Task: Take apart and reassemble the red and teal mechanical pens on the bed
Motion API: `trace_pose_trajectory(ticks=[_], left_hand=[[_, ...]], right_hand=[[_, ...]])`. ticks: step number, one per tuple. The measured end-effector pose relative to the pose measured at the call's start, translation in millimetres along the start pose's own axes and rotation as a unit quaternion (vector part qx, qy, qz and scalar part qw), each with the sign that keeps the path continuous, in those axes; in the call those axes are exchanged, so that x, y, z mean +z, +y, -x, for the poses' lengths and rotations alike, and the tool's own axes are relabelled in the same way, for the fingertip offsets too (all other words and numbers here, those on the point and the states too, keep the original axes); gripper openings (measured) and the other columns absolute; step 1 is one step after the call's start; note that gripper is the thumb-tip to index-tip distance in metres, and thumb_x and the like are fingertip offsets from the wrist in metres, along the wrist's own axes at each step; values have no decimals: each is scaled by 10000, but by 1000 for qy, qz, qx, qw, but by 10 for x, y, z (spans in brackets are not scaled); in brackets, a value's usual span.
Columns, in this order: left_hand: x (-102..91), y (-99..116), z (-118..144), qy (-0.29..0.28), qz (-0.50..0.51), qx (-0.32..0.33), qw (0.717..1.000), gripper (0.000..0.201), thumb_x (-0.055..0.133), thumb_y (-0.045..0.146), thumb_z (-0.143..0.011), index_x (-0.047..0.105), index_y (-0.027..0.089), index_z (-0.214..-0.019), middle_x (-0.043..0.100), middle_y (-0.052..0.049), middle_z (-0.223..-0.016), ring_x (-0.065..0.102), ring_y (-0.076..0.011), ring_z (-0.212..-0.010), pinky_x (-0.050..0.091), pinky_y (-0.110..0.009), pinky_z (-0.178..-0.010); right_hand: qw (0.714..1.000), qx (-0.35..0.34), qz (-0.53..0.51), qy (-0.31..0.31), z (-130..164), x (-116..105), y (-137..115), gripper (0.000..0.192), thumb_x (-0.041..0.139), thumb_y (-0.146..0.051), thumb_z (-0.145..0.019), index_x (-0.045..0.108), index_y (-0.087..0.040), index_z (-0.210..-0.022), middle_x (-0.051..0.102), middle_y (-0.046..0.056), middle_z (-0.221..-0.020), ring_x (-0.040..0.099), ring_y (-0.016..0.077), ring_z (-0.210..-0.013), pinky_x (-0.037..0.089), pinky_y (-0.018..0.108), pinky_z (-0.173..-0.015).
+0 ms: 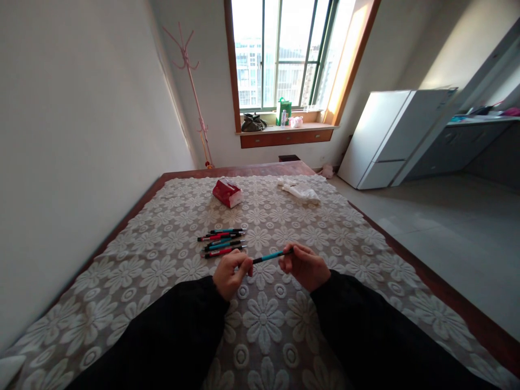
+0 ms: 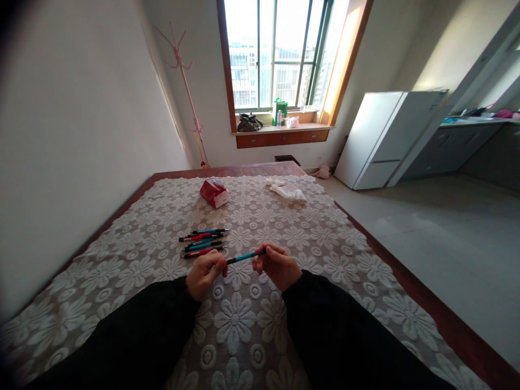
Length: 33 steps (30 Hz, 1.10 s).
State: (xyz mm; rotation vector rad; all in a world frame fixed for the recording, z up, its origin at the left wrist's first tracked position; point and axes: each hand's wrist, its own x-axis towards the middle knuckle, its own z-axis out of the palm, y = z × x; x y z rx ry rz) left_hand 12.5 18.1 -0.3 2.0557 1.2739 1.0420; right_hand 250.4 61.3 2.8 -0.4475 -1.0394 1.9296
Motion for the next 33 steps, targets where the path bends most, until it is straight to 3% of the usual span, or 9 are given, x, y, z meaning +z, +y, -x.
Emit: trace_pose_trajectory(ticks=[5, 9, 11, 13, 14, 18, 21, 28, 33], left_hand=[[14, 12, 8, -9, -33, 0, 999, 466, 402, 429, -1024, 730, 206, -779, 665, -37, -685, 555, -198, -732, 414, -340, -740], [-38, 8, -23, 68, -128, -41, 989, 299, 411, 324, -1016, 684, 202, -1031, 702, -65, -968, 583, -224, -903, 452, -363, -831], [-90, -15, -44, 82, -211, -39, 973, 214, 462, 239, -967, 650, 200, -1061, 687, -73, -1029, 574, -244, -976, 445, -392, -891], [-134, -51, -59, 72, -294, -42, 952, 192, 532, 188, -898, 639, 202, -1057, 678, -75, -1056, 565, -270, -1023, 432, -419, -914], [-149, -70, -63, 62, -326, -47, 942, 206, 554, 181, -877, 638, 206, -1064, 674, -75, -1071, 564, -280, -1039, 430, -427, -911], [-158, -124, -60, 31, -378, -59, 924, 210, 551, 200, -895, 655, 226, -1076, 668, -71, -1094, 577, -280, -1037, 433, -425, -875], [-155, -135, -56, 25, -380, -58, 923, 215, 542, 207, -909, 671, 233, -1080, 670, -73, -1081, 581, -275, -1024, 433, -415, -863], [-166, -213, -59, 26, -338, -48, 939, 170, 559, 211, -911, 687, 233, -1020, 689, -72, -1050, 595, -289, -998, 444, -419, -852], [-177, -78, -55, 111, -215, 15, 970, 297, 494, 198, -964, 626, 243, -1226, 665, -68, -1078, 606, -227, -966, 467, -360, -867]], right_hand=[[1000, 6, 26, 6, -11, -39, -10, 368, 653, -554, -811, 712, -204, -912, 612, 16, -579, 604, 187, -616, 449, 323, -604], [977, -33, 179, 110, -92, -265, -89, 326, 628, -510, -821, 670, -187, -831, 538, -22, -512, 485, 123, -491, 347, 272, -527], [950, -21, 277, 144, -131, -424, -160, 312, 602, -465, -812, 651, -193, -955, 555, -36, -532, 483, 126, -494, 334, 262, -521], [905, -23, 393, 163, -155, -570, -225, 306, 564, -413, -792, 600, -209, -1017, 605, -34, -586, 499, 141, -521, 352, 264, -538], [868, -39, 463, 173, -159, -628, -248, 277, 554, -385, -783, 587, -215, -1000, 634, -22, -638, 514, 147, -552, 368, 270, -562], [687, -105, 693, 193, -144, -732, -276, 111, 546, -280, -775, 576, -215, -860, 653, 37, -810, 573, 183, -740, 407, 298, -704], [610, -106, 766, 174, -125, -711, -279, 26, 537, -229, -798, 557, -216, -808, 639, 48, -825, 578, 200, -810, 398, 300, -750], [505, -83, 844, 162, -104, -611, -319, 228, 524, -263, -899, 540, -206, -679, 622, 52, -823, 543, 179, -762, 342, 300, -701], [503, -55, 849, 151, -103, -589, -309, 293, 511, -303, -938, 587, -199, -674, 625, 51, -818, 531, 161, -699, 321, 301, -662]])
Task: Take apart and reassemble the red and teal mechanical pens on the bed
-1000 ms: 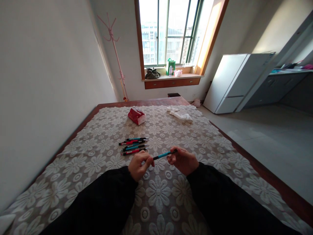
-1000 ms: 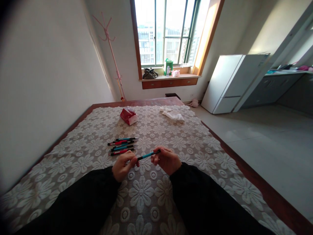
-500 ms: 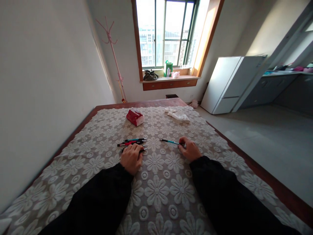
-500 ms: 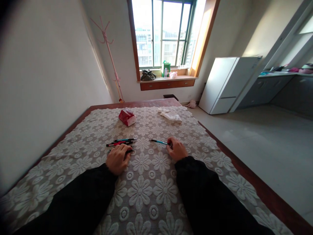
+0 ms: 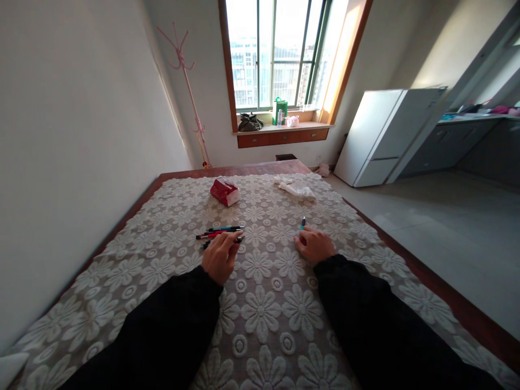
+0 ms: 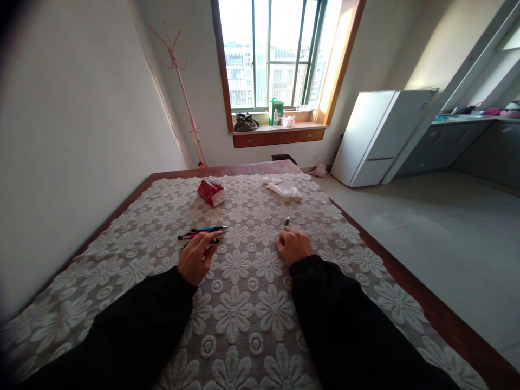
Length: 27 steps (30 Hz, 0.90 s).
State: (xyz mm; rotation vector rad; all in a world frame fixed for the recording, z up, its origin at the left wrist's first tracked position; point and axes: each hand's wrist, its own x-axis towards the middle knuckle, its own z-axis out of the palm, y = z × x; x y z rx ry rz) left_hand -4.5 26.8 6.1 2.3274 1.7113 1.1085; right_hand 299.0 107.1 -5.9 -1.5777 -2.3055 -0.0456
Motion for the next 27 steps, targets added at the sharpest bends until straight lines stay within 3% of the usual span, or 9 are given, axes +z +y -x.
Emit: trace_pose_trajectory(ticks=[2, 7, 11, 16, 18, 21, 24, 27], left_hand=[[-42, 99, -1, 49, 83, -1, 995, 323, 482, 220, -985, 597, 253, -1286, 639, -66, -1094, 600, -187, -890, 483, -316, -799], [-5, 240, 29, 100, 299, -76, 946, 172, 554, 345, -976, 612, 223, -1083, 622, -45, -1019, 584, -138, -771, 483, -265, -667], [132, 200, 43, 59, 444, -170, 878, 318, 626, 499, -914, 531, 206, -997, 608, -2, -835, 553, -107, -600, 431, -216, -487], [171, 176, 10, 8, 499, -199, 843, 419, 743, 523, -811, 529, 186, -938, 664, -9, -785, 591, -114, -584, 462, -217, -476], [152, 191, 5, -10, 506, -199, 839, 417, 778, 493, -787, 532, 185, -924, 715, -38, -823, 640, -138, -635, 508, -242, -531], [133, 215, 18, -43, 509, -199, 836, 416, 813, 451, -763, 509, 191, -877, 759, -75, -908, 698, -173, -718, 553, -280, -613], [148, 219, 47, -92, 499, -188, 841, 423, 810, 452, -760, 483, 196, -841, 766, -83, -901, 716, -191, -733, 568, -307, -649], [179, 201, 74, -101, 393, -144, 902, 342, 776, 428, -784, 530, 195, -838, 747, -55, -857, 690, -175, -720, 546, -291, -649]], right_hand=[[1000, -3, -7, 3, -1, 4, 3, 297, 509, -289, -936, 587, -199, -665, 621, 52, -806, 534, 162, -710, 329, 296, -668], [1000, -3, -27, 7, -6, 23, 21, 248, 530, -224, -885, 560, -196, -641, 624, 50, -815, 535, 154, -716, 355, 277, -680], [999, -6, -33, 0, -13, 52, 47, 234, 530, -215, -870, 553, -198, -638, 626, 45, -784, 523, 154, -698, 349, 280, -670], [993, -47, -85, 61, 12, -33, 6, 342, 469, -301, -941, 512, -214, -613, 587, 44, -727, 503, 170, -707, 364, 301, -713], [979, -108, -156, 75, 50, -96, -85, 402, 434, -374, -983, 507, -223, -617, 571, 44, -707, 503, 179, -718, 382, 311, -742], [942, -224, -248, 30, 127, -135, -285, 338, 485, -470, -983, 604, -226, -782, 633, 58, -783, 542, 199, -769, 407, 325, -758], [930, -266, -252, -5, 190, -81, -451, 277, 504, -460, -990, 646, -224, -954, 695, 78, -861, 581, 209, -792, 407, 332, -757], [942, -254, -217, -25, 226, -15, -498, 300, 414, -373, -1029, 645, -211, -926, 715, 82, -845, 591, 187, -729, 380, 313, -717]])
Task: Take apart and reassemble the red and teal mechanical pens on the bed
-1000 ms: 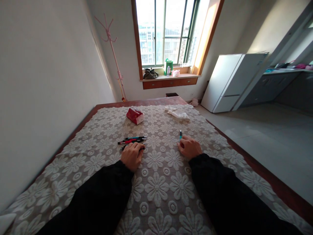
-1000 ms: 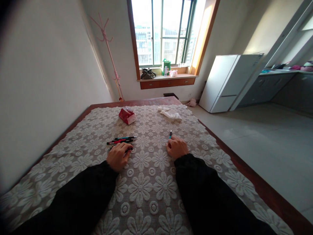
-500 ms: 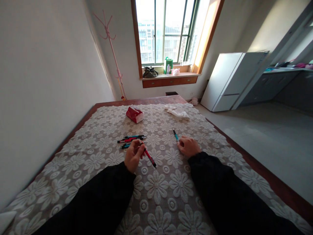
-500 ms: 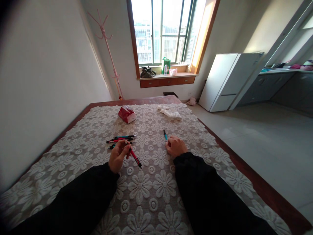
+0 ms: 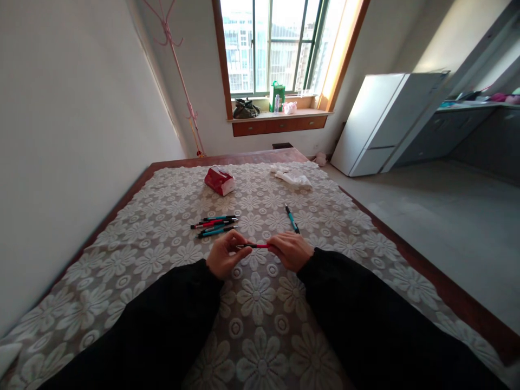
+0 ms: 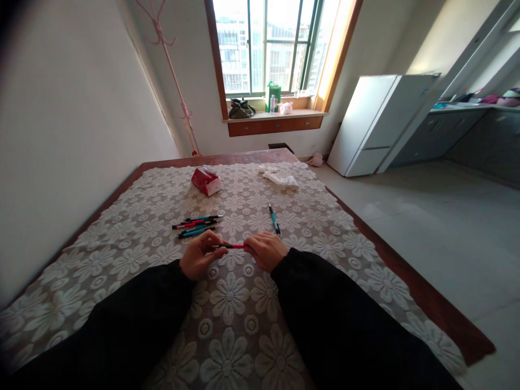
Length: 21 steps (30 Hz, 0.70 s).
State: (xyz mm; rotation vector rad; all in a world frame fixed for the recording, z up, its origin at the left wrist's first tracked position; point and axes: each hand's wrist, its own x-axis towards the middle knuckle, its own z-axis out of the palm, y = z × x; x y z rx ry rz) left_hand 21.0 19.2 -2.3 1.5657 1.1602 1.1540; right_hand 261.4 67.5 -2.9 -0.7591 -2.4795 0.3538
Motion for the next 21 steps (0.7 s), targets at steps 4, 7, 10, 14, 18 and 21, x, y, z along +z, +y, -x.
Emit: trace_pose_trajectory(ticks=[4, 7, 10, 14, 18, 21], left_hand=[[-16, -35, 12, 8, -238, 80, 968, 177, 696, 371, -841, 637, 211, -887, 687, 1, -756, 587, -135, -615, 466, -261, -605], [-40, -14, 22, -15, -335, 131, 933, 203, 598, 402, -912, 673, 216, -890, 644, -15, -733, 581, -164, -660, 470, -288, -671], [-57, 23, 26, -49, -383, 155, 909, 291, 477, 365, -972, 650, 212, -795, 669, -54, -776, 582, -200, -744, 464, -313, -714], [-63, 38, 23, -68, -396, 150, 904, 415, 397, 372, -1007, 592, 219, -674, 618, -30, -657, 549, -198, -692, 446, -320, -699], [-45, 48, 27, -24, -383, 162, 909, 271, 505, 413, -964, 667, 199, -1001, 670, -43, -859, 581, -197, -764, 474, -323, -743], [-32, 55, 30, -46, -387, 154, 908, 271, 530, 422, -936, 680, 197, -940, 633, -35, -781, 571, -189, -703, 477, -318, -700]], right_hand=[[995, 51, 46, -73, 32, -19, -6, 269, 412, -326, -1021, 640, -203, -950, 700, 55, -758, 581, 167, -636, 293, 288, -609], [984, 71, 81, -140, 20, -48, -43, 253, 416, -303, -1018, 635, -197, -950, 685, 44, -716, 552, 155, -581, 239, 290, -575], [978, 59, 99, -174, -9, -37, -61, 242, 410, -298, -1028, 617, -179, -990, 689, 56, -745, 551, 158, -592, 240, 289, -577], [985, 20, 83, -149, -27, 14, -20, 228, 397, -274, -1044, 598, -173, -1011, 699, 72, -877, 585, 164, -733, 306, 271, -651], [989, 29, 79, -123, -23, 48, 20, 268, 373, -316, -1062, 596, -172, -1025, 686, 68, -918, 583, 169, -795, 335, 271, -711], [992, 7, 58, -116, -21, 61, 31, 271, 375, -325, -1066, 598, -175, -1031, 678, 61, -962, 582, 166, -844, 352, 265, -750]])
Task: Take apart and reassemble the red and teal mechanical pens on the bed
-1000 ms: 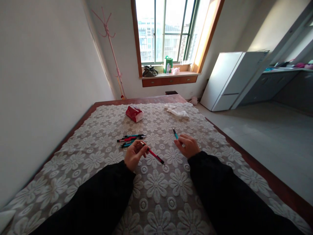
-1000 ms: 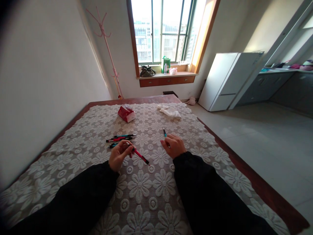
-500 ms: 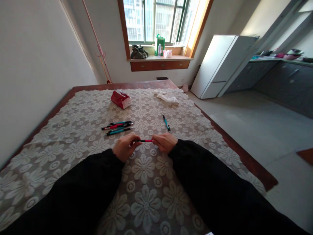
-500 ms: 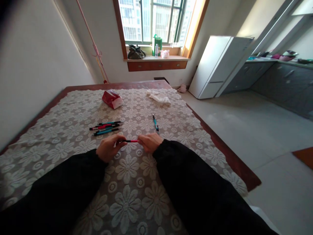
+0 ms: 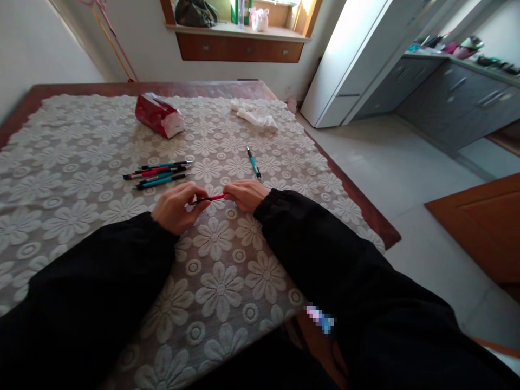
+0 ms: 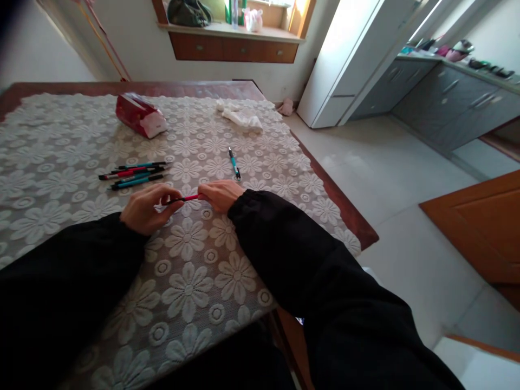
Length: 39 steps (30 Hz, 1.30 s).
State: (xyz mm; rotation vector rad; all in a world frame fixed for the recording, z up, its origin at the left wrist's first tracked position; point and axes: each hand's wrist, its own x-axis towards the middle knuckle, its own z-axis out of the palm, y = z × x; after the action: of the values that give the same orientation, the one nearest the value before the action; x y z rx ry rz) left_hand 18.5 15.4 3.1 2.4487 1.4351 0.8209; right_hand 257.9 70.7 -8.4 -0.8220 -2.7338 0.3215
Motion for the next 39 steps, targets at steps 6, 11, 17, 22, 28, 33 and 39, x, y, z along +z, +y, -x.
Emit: trace_pose_trajectory(ticks=[6, 11, 17, 22, 28, 33, 39], left_hand=[[19, -27, -4, 4, 2, -8, 1000, 334, 504, 456, -952, 697, 193, -1020, 659, -49, -830, 590, -200, -754, 492, -336, -758], [20, -28, -15, -38, -16, 3, 999, 407, 429, 459, -983, 711, 194, -854, 634, -40, -699, 593, -202, -714, 491, -337, -739], [10, -28, -22, -31, -21, 5, 999, 347, 526, 479, -931, 714, 189, -957, 696, -51, -807, 622, -191, -724, 501, -309, -711], [7, -10, -26, -6, -9, 9, 1000, 337, 540, 454, -924, 700, 183, -1043, 723, -65, -889, 651, -207, -797, 515, -322, -741], [-3, -9, -25, -33, -25, 17, 999, 355, 447, 424, -976, 709, 193, -914, 702, -52, -788, 642, -211, -788, 518, -328, -762], [1, -10, -23, -17, -13, 9, 1000, 309, 533, 455, -936, 694, 192, -956, 715, -52, -862, 649, -203, -806, 522, -310, -772], [4, -19, -23, -8, -14, 15, 1000, 318, 528, 437, -945, 684, 185, -1059, 713, -55, -893, 638, -193, -787, 514, -311, -759]], right_hand=[[1000, -1, -9, 21, 0, 11, 11, 315, 342, -344, -1076, 590, -152, -1054, 656, 62, -976, 566, 161, -859, 361, 266, -769], [1000, -20, -9, 10, 1, 12, 6, 350, 315, -372, -1081, 586, -152, -1049, 649, 56, -975, 565, 156, -855, 350, 265, -756], [999, -15, 4, 39, -3, 28, 15, 316, 364, -357, -1066, 611, -166, -1026, 677, 63, -957, 581, 164, -836, 347, 274, -740], [999, -4, 6, 49, -2, 29, 13, 331, 356, -372, -1064, 615, -170, -1029, 672, 55, -906, 568, 162, -792, 335, 277, -721], [997, -36, -1, 64, -2, 37, 14, 325, 361, -371, -1066, 613, -171, -1018, 669, 56, -918, 575, 163, -816, 351, 279, -742], [995, -52, 12, 79, 6, 46, 29, 331, 364, -371, -1069, 614, -162, -1014, 671, 58, -912, 578, 159, -806, 357, 278, -742], [994, -60, 15, 85, 5, 37, 32, 321, 364, -359, -1071, 608, -157, -1023, 664, 58, -907, 574, 159, -813, 364, 282, -752]])
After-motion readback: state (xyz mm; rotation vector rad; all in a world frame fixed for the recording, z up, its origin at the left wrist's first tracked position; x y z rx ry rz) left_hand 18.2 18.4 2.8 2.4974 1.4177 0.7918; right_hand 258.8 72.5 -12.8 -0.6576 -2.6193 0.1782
